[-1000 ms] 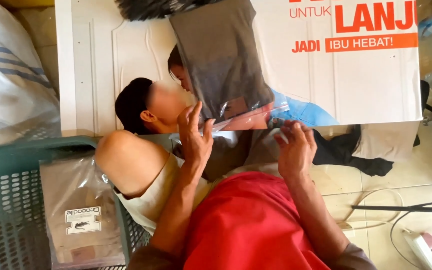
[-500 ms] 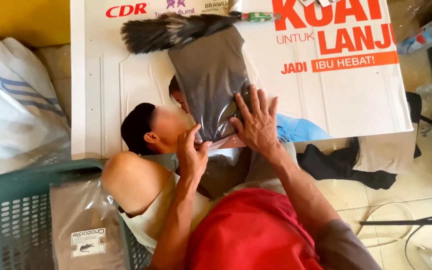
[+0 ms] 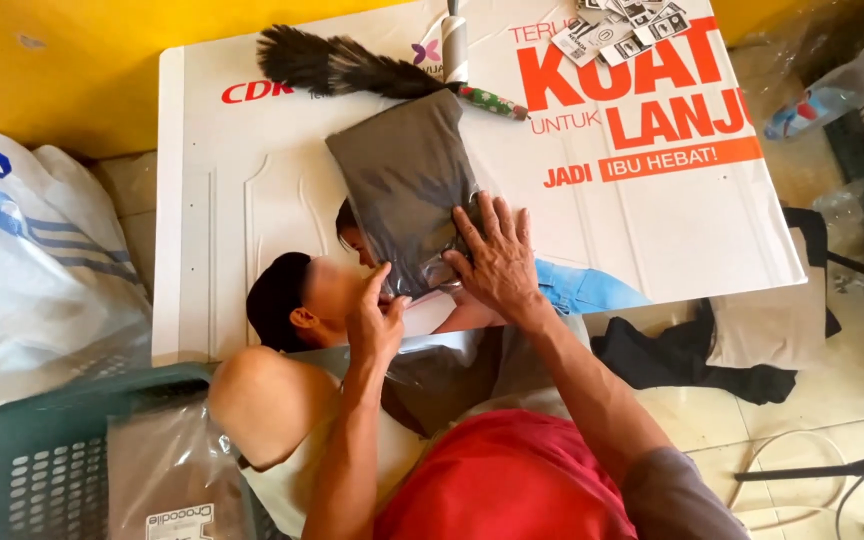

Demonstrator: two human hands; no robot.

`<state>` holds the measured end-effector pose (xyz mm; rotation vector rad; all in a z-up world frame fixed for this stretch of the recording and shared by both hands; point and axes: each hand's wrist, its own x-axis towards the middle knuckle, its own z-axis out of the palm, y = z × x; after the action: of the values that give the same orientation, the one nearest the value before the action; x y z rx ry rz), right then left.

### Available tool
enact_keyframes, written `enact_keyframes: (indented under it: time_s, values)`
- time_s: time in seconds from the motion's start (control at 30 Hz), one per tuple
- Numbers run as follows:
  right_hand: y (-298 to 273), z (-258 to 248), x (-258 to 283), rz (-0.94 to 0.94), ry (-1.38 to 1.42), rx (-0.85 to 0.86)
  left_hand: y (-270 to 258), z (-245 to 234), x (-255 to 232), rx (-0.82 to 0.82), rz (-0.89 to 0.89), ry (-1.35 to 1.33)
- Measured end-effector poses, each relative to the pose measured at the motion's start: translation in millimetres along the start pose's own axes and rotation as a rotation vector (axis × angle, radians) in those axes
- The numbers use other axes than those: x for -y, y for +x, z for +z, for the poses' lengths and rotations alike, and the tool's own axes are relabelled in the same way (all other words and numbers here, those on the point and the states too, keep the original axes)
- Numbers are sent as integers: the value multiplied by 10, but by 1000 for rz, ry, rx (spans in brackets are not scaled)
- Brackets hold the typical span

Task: Dusting a surface, folding a pair of pants, and carefully placing them into a plastic packaging bag.

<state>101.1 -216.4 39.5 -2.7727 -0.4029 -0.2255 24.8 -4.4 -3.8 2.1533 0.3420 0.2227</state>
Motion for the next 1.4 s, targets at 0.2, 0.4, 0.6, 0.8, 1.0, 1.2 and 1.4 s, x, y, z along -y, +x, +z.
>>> enact_keyframes:
  time_s: [0.2,0.4,0.6,0.8,1.0,1.2,1.4]
  values:
    - [-215,76,-102,-47,0,-107,-68,-143,-27,90,48,17]
    - [-17,72,-357,-28,274,-265,-31,-272,-192,165,52,53]
    - [198,13,-653,23,323,-277,-90,-224,-135,141,113,36]
    - [613,-222,-1083,209,91,-160,-127,-187,-158,47,243,-7]
    - [1137,-217,-1415,247,3,-38,-96,-82,-339,-107,423,44]
    - [1489,-346,-1497,221,54,-73,-150,83,-339,-217,308,282]
    - [1706,-413,-1543,240,1,-164,-138,121,-399,-273,299,316]
